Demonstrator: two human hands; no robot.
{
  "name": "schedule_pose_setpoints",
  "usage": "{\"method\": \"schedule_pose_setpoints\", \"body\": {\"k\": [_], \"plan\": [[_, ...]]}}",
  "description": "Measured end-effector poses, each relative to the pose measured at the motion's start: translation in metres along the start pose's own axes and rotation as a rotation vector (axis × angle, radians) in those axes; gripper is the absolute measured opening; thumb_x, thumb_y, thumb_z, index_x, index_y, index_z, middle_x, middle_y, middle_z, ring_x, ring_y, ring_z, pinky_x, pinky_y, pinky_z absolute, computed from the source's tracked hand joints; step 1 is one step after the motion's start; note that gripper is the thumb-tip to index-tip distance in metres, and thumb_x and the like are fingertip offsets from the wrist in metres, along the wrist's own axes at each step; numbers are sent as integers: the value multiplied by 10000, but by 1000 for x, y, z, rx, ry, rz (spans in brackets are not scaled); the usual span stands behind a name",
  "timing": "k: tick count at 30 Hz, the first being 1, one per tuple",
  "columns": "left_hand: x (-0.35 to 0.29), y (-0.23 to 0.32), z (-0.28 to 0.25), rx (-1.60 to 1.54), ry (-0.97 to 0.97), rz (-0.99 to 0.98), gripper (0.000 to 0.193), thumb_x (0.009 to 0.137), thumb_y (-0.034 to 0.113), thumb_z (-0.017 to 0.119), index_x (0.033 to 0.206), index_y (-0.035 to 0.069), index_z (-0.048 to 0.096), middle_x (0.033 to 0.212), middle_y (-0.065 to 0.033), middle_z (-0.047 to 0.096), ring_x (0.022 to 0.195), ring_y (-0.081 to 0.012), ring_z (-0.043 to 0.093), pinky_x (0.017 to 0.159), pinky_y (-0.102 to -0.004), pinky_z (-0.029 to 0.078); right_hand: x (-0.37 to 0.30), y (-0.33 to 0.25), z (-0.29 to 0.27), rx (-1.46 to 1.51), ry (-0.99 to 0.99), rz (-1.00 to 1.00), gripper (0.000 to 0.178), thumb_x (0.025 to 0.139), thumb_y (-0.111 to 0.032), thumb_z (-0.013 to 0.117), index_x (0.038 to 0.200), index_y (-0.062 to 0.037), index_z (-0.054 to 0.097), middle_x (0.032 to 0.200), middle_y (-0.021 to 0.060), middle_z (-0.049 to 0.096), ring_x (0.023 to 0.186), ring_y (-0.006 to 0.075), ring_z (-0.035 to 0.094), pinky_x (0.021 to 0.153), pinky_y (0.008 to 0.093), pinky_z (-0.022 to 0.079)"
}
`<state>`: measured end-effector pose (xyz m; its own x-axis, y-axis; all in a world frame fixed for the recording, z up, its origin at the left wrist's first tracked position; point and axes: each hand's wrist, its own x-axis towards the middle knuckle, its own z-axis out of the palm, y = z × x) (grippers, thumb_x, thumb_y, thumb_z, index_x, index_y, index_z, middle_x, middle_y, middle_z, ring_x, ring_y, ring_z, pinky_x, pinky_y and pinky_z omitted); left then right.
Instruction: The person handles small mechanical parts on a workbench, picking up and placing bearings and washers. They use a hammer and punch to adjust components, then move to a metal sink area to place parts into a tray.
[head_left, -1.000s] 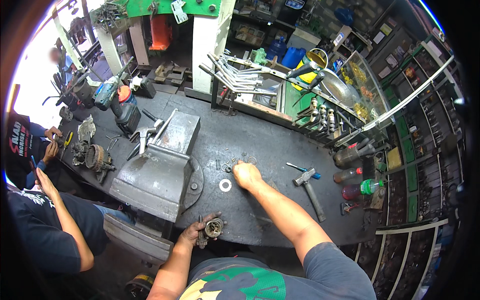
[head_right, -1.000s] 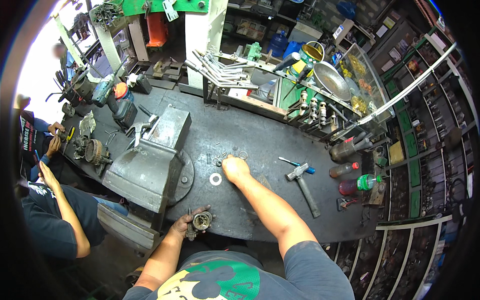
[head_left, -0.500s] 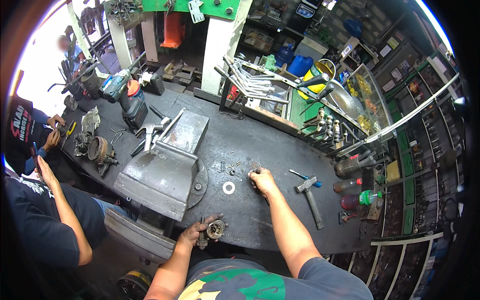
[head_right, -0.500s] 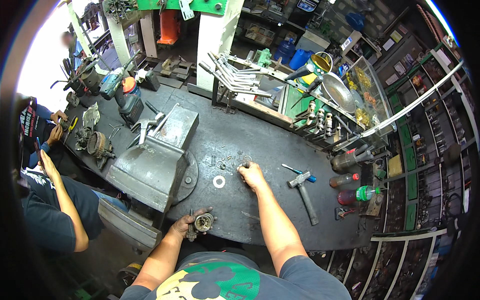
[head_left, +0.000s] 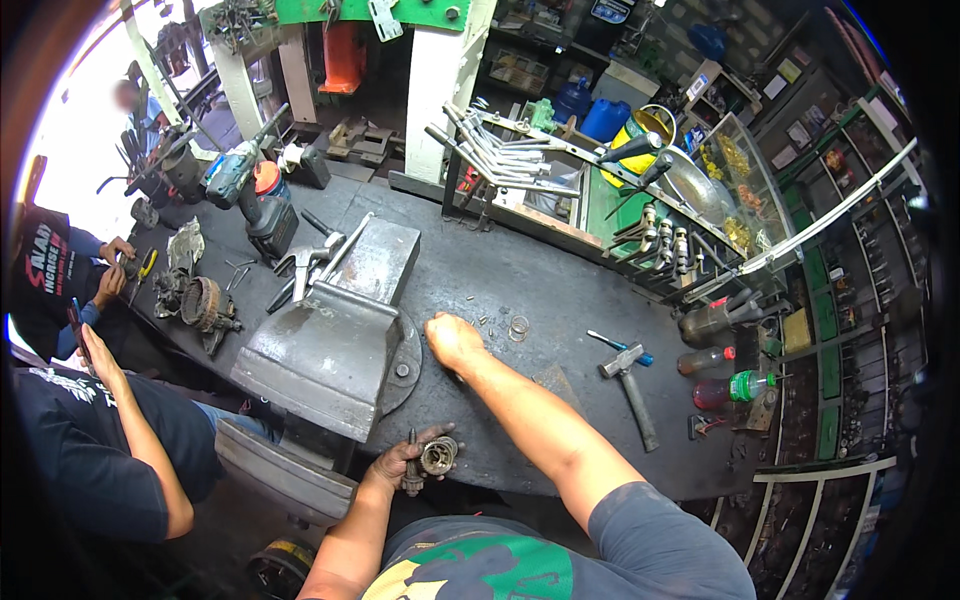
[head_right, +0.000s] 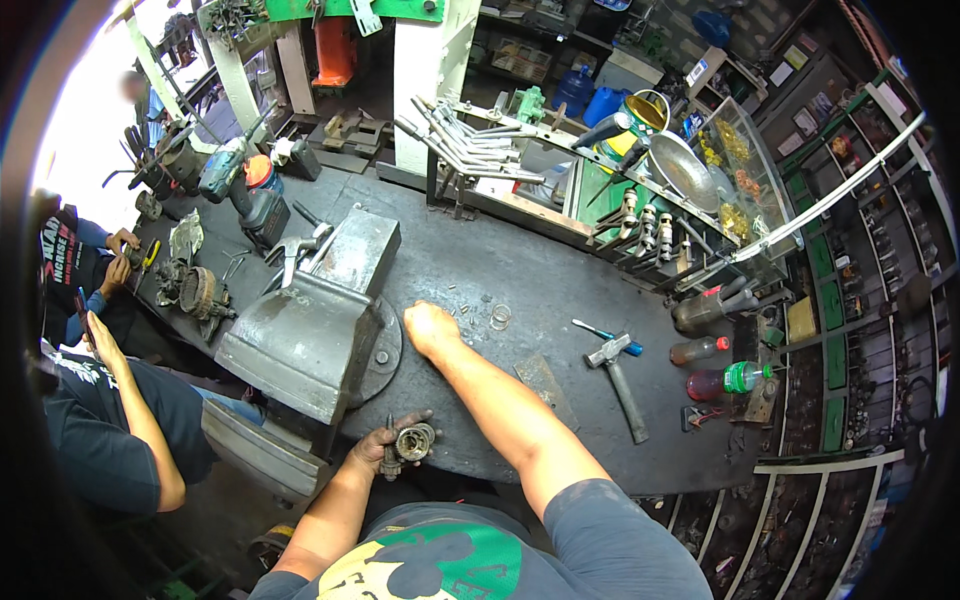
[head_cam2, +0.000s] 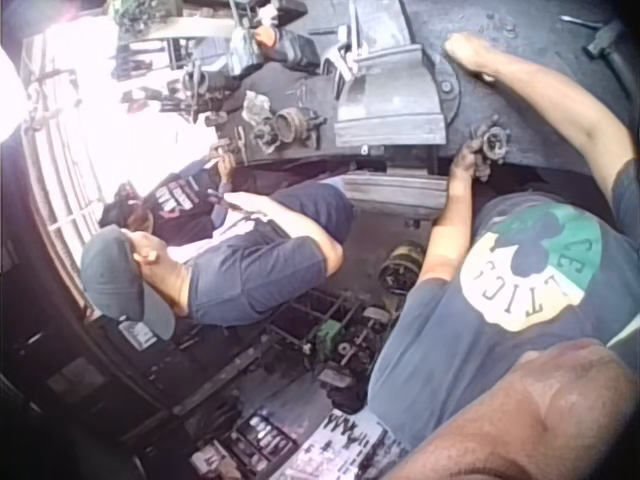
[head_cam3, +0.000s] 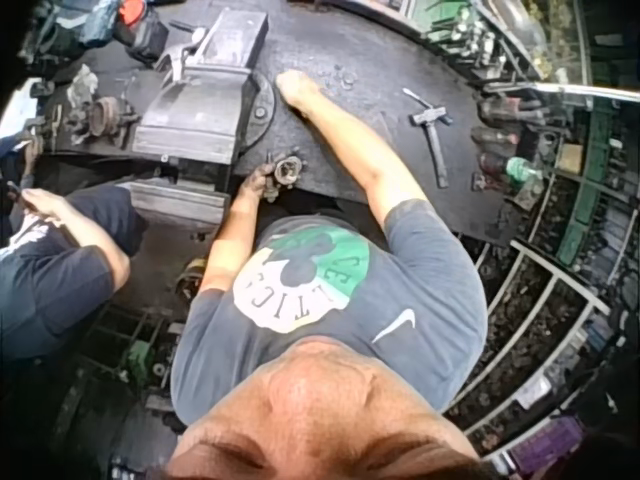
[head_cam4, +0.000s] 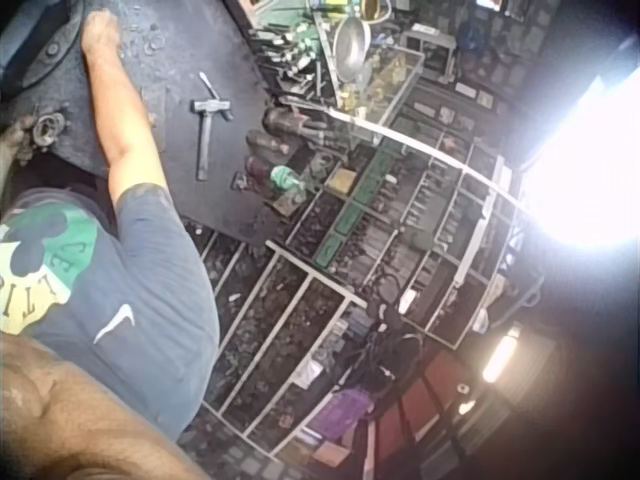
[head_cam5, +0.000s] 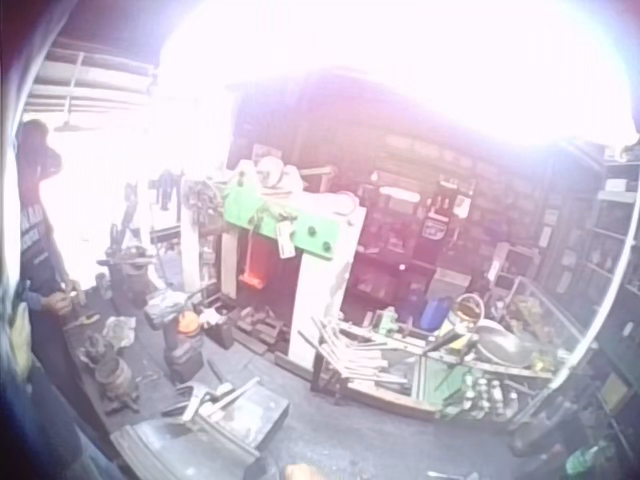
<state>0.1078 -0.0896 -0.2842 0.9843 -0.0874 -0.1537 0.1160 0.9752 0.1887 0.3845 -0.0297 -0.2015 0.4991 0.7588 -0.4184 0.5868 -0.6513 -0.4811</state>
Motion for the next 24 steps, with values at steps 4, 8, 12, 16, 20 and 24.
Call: {"method": "schedule_pose_setpoints", "body": {"k": [4,8,12,16,20,24], "plan": [[2,3,8,86,4,-12,1184,801,489,923,1701,48,292,1543,-260,577,1191,-291,742,905,-392,670,2,-3,4,-187,-16,-68,404,970,-190,501,1195,0,776,1261,317,734,1222,440,716,1012,529,580],[-1,5,9,92,11,-13,1166,813,466,915,1701,44,289,1555,-264,564,1200,-299,739,904,-409,674,-6,4,-7,-46,103,-214,307,916,-51,566,1159,45,727,1156,243,771,1084,384,764,943,494,620],[3,2,4,59,-25,-26,1153,824,431,910,1702,36,275,1574,-286,534,1245,-312,718,926,-427,678,-9,71,-37,1499,-94,54,232,915,0,589,1135,7,663,982,131,731,896,272,749,808,417,653],[1,6,9,135,0,-70,1159,838,526,891,1708,50,290,1582,-247,550,1227,-265,717,938,-381,647,-10,107,-61,768,65,234,268,944,-138,706,1172,2,725,1045,189,774,1007,330,773,883,448,642],[-1,8,14,136,-22,-52,1168,840,535,888,1712,50,282,1578,-245,551,1221,-253,718,940,-379,648,-29,49,-76,-180,101,363,403,927,-313,793,1204,-20,798,1277,242,766,1248,382,729,1063,480,584],[0,7,10,138,-21,-46,1172,837,537,889,1711,48,280,1573,-243,555,1223,-249,717,943,-379,649,-5,73,-50,-184,138,387,402,927,-303,807,1229,-38,800,1280,237,766,1243,380,731,1045,467,596]]}}
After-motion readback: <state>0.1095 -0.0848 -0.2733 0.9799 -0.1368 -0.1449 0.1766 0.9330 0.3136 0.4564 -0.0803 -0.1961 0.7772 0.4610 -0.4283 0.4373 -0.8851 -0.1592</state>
